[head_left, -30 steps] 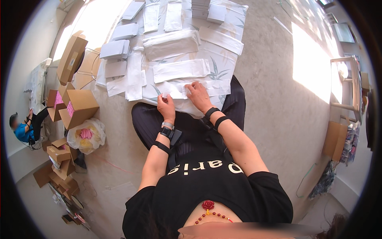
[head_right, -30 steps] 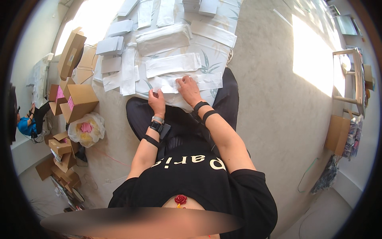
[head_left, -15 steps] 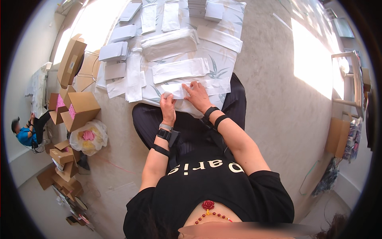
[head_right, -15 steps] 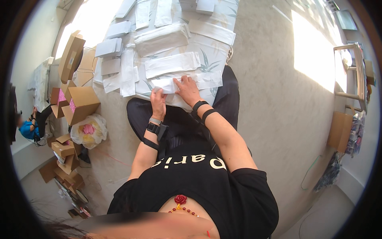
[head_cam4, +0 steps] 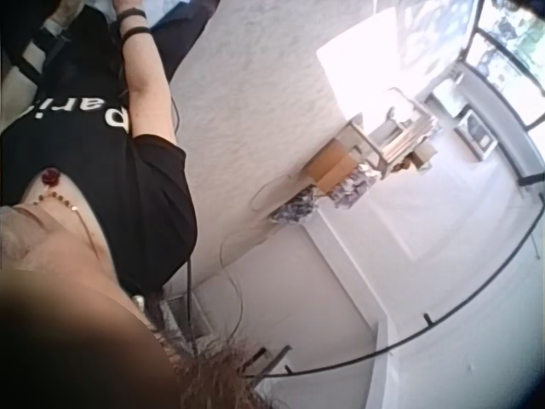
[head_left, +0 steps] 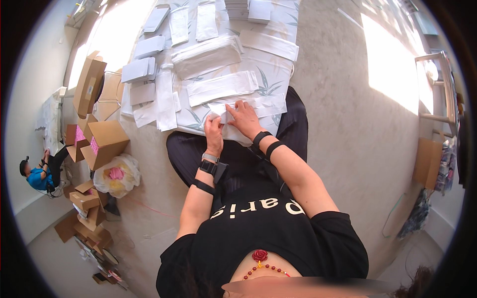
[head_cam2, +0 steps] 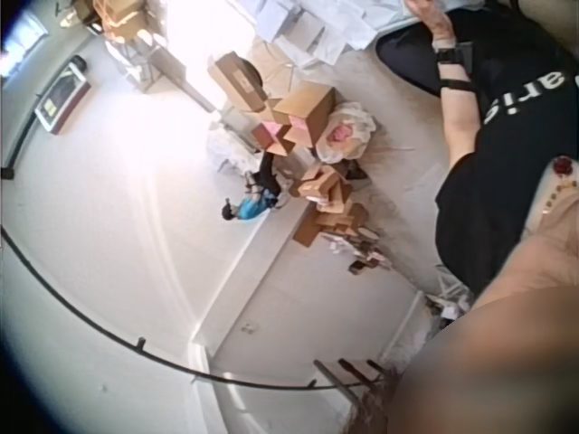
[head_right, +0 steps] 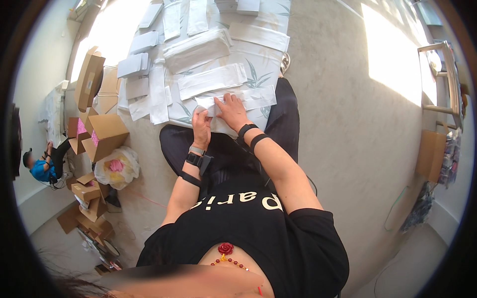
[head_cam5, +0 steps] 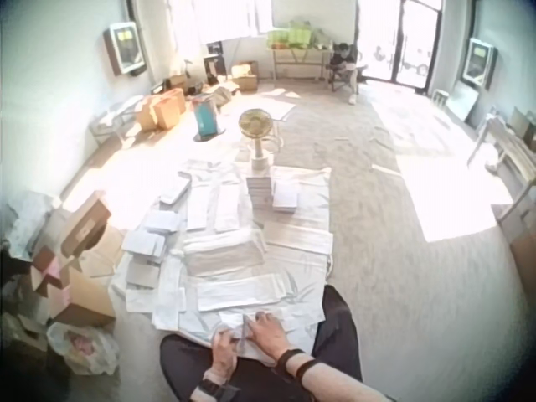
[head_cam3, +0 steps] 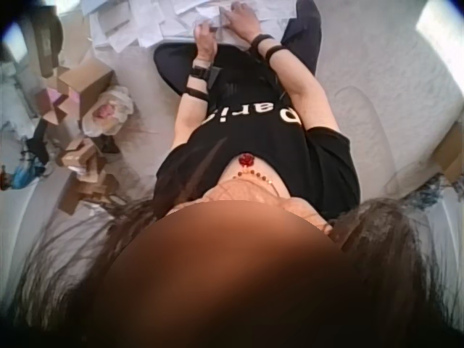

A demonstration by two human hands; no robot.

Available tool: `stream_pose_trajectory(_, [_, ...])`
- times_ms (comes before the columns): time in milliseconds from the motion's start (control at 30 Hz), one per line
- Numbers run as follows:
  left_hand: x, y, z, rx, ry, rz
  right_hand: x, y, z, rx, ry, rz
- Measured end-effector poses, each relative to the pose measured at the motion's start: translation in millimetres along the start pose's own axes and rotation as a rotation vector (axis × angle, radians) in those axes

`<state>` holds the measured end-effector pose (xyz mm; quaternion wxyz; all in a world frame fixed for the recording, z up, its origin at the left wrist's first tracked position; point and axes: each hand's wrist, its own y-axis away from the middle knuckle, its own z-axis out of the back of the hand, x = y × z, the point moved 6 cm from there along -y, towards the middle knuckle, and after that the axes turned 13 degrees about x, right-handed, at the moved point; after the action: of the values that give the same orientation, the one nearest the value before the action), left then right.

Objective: Folding and preparing white paper or plastic packaging components on the floor.

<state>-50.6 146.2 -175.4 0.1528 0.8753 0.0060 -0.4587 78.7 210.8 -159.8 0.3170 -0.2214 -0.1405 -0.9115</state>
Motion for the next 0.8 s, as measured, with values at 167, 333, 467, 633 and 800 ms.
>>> stream_pose_trajectory(167, [6,-3,-1,-0.003,-0.032,0.022,1,0,2,-0.01,-0.007,0.002])
stream_pose_trajectory(333, [12,-7,-7,0.002,-0.449,0.091,-14,5,3,0.035,-0.191,0.016])
stream_pose_trajectory(467, [14,-8,-34,0.1,-0.605,-0.047,-53,25,8,-0.087,-0.573,-0.017])
stream_pose_trajectory(633, [14,-4,-58,0.202,-1.032,0.012,-98,42,-4,-0.077,-0.998,-0.373])
stream_pose_trajectory(800, [16,-3,-51,0.208,-1.052,0.007,-82,45,14,-0.217,-0.741,-0.373])
